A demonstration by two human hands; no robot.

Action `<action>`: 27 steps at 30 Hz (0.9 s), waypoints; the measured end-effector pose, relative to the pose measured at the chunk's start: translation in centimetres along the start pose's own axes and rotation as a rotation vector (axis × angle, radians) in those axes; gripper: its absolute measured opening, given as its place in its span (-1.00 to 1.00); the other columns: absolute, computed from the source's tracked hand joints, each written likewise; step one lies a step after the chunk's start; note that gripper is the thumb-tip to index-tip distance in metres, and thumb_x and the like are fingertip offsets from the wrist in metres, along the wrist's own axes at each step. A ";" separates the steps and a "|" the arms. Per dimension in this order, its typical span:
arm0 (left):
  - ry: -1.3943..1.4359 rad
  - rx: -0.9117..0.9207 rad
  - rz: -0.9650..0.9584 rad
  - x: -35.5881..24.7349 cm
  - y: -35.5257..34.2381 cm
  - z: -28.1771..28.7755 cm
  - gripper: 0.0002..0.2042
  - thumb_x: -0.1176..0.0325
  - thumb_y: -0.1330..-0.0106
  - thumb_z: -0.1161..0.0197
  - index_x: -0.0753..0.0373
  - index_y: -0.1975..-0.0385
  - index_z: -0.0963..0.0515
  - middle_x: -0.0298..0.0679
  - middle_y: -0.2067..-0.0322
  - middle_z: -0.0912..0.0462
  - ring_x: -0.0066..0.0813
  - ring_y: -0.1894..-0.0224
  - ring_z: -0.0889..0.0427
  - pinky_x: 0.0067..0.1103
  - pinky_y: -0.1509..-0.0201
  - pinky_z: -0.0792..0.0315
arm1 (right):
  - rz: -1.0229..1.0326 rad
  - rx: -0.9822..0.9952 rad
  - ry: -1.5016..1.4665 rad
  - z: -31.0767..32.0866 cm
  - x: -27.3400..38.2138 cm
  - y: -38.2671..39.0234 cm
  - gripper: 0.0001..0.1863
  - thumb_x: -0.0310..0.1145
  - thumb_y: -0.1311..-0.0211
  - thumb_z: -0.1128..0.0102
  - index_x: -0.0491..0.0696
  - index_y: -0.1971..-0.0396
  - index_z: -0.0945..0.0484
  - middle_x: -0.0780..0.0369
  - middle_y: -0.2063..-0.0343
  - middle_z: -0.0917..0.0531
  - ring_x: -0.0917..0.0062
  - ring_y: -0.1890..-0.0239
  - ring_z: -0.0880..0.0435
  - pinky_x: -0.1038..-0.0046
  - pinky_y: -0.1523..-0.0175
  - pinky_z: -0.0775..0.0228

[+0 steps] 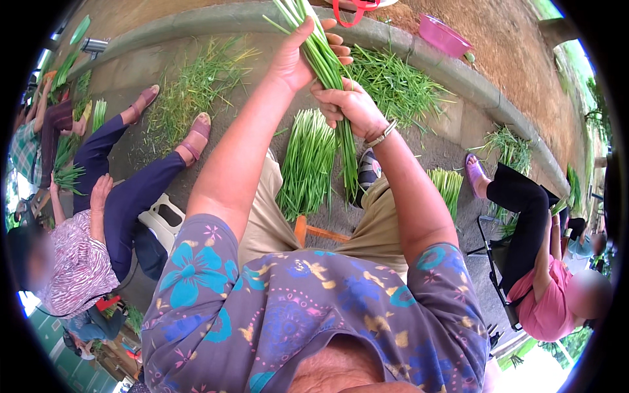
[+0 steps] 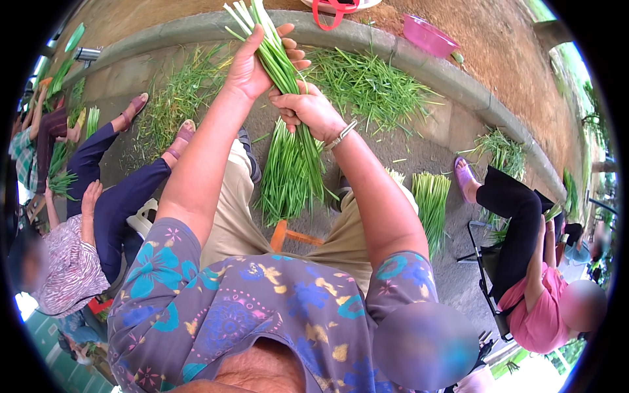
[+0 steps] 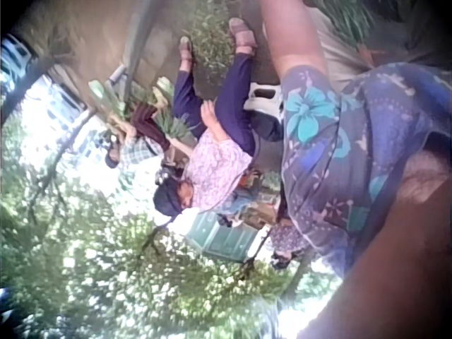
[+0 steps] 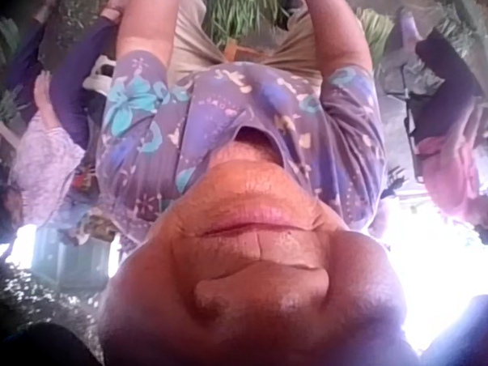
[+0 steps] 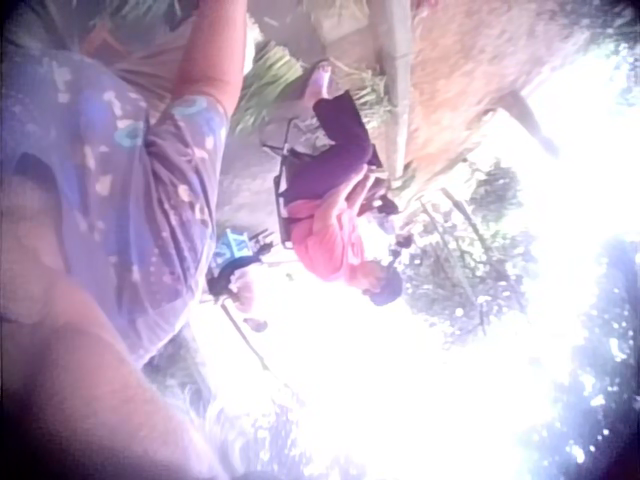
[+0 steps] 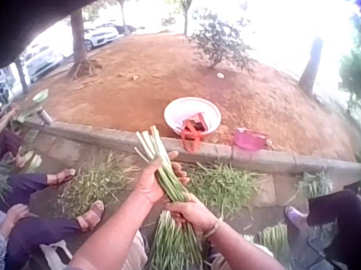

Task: The person sorts through a bundle of long green stalks by hand, separating them and lining them up on the ground.

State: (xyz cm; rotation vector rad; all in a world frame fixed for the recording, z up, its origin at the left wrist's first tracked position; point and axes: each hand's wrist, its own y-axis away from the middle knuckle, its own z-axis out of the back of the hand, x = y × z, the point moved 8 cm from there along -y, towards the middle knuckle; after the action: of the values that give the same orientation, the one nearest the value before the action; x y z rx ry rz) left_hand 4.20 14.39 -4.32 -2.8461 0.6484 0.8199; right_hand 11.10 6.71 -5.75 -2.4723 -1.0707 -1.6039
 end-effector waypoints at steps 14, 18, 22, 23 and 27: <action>0.022 -0.041 0.016 -0.2 0.0 0.1 -0.81 0.24 -0.18 -0.19 0.25 0.43 -0.49 -0.19 0.46 -0.59 -0.16 0.27 -0.61 -0.06 -0.06 -0.36 | -0.141 0.265 -0.296 -1.7 -1.7 0.3 -0.84 -0.42 -0.12 -0.10 -0.15 0.32 -0.44 0.37 0.69 -0.36 0.70 0.76 -0.26 0.58 0.60 -0.24; -0.049 -0.221 0.018 -0.3 0.1 2.0 -0.87 0.32 -0.21 -0.17 0.24 0.46 -0.45 -0.27 0.59 -0.54 -0.25 0.45 -0.61 -0.17 0.14 -0.51 | -0.072 -0.036 -0.023 0.4 -0.8 0.0 -0.68 -0.37 -0.02 -0.24 -0.17 0.23 -0.42 0.31 0.59 -0.49 0.65 0.67 -0.44 0.52 0.51 -0.39; -0.166 -0.341 -0.042 -0.9 0.0 2.6 -0.84 0.30 -0.20 -0.20 0.23 0.45 -0.43 -0.23 0.60 -0.54 -0.22 0.47 -0.61 -0.22 0.26 -0.55 | 0.424 -0.377 0.438 6.2 3.5 -0.2 -0.47 -0.28 0.05 -0.35 -0.24 0.11 -0.39 0.17 0.26 -0.54 0.56 0.30 -0.55 0.57 0.15 -0.41; -0.196 -0.371 -0.049 -1.0 0.2 2.9 -0.83 0.29 -0.19 -0.20 0.24 0.44 -0.42 -0.22 0.59 -0.54 -0.22 0.46 -0.61 -0.23 0.26 -0.55 | 0.525 -0.466 0.339 6.8 4.5 0.5 -0.59 -0.34 0.02 -0.31 -0.22 0.18 -0.45 0.23 0.31 -0.56 0.62 0.34 -0.53 0.61 0.17 -0.39; -0.278 -0.435 -0.070 -1.0 0.4 3.3 -0.80 0.28 -0.18 -0.22 0.26 0.40 -0.41 -0.14 0.57 -0.56 -0.19 0.44 -0.62 -0.26 0.28 -0.55 | 0.599 -0.522 0.348 6.8 5.4 1.2 -0.86 -0.42 0.00 -0.28 -0.15 0.45 -0.56 0.38 0.54 -0.57 0.77 0.50 -0.48 0.66 0.37 -0.36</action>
State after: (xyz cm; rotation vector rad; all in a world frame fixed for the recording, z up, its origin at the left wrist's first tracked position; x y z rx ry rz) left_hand 1.69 15.08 -6.56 -3.0027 0.3666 1.4680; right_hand 18.52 11.02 -4.20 -2.2766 0.1523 -2.1324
